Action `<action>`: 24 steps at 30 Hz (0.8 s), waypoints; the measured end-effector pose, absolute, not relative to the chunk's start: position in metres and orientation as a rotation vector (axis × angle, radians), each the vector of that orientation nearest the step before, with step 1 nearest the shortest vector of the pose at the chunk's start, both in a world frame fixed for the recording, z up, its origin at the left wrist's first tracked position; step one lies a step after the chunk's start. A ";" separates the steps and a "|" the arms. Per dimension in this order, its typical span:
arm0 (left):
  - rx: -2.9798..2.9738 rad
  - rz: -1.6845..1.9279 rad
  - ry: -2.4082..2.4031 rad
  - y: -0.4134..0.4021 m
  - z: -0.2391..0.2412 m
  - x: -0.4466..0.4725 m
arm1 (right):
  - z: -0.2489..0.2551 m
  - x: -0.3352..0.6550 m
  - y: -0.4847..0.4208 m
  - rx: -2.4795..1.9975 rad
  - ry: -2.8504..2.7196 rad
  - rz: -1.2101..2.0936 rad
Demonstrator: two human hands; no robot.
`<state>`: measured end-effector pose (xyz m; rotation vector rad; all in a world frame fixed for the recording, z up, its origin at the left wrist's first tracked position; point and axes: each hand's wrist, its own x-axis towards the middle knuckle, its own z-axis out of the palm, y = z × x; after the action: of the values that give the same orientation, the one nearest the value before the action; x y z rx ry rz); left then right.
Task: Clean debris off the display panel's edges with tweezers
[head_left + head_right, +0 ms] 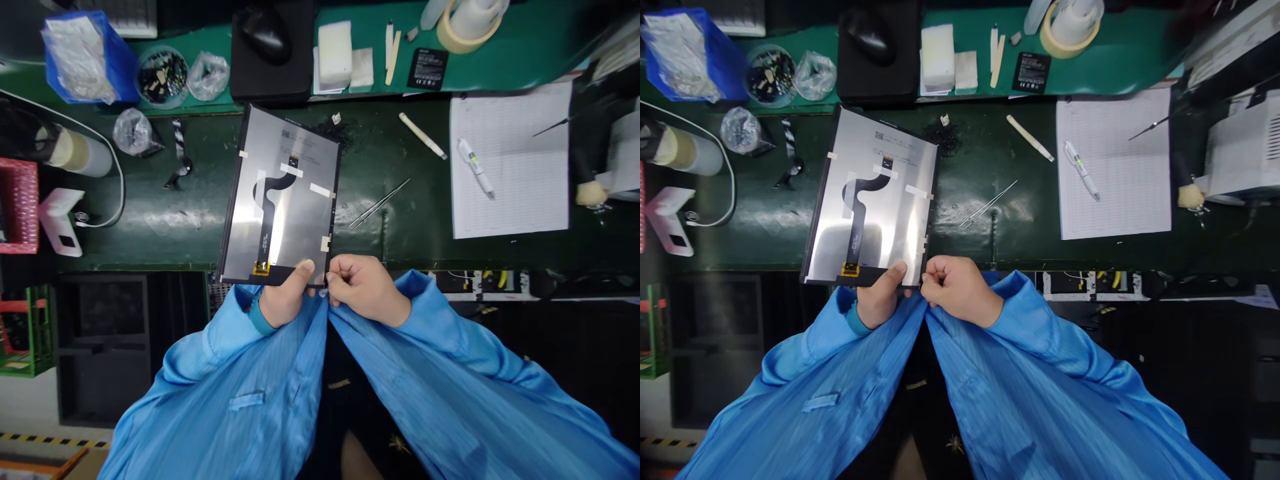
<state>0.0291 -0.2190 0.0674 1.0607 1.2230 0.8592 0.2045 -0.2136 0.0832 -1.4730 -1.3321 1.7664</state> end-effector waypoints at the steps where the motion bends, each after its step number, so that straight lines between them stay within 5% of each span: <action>1: 1.057 0.867 1.211 -0.219 0.068 0.029 | 0.084 0.205 -0.213 -1.456 -1.326 1.786; 9: 1.026 0.888 1.192 -0.217 0.071 0.030 | 0.097 0.213 -0.202 -1.306 -1.280 1.970; 24: 1.049 0.843 1.210 -0.219 0.065 0.029 | 0.090 0.210 -0.209 -1.432 -1.418 1.768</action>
<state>0.0290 -0.2195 0.0654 1.0494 1.2102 0.8429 0.2099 -0.2092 0.0905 -1.4323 -1.4177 1.7679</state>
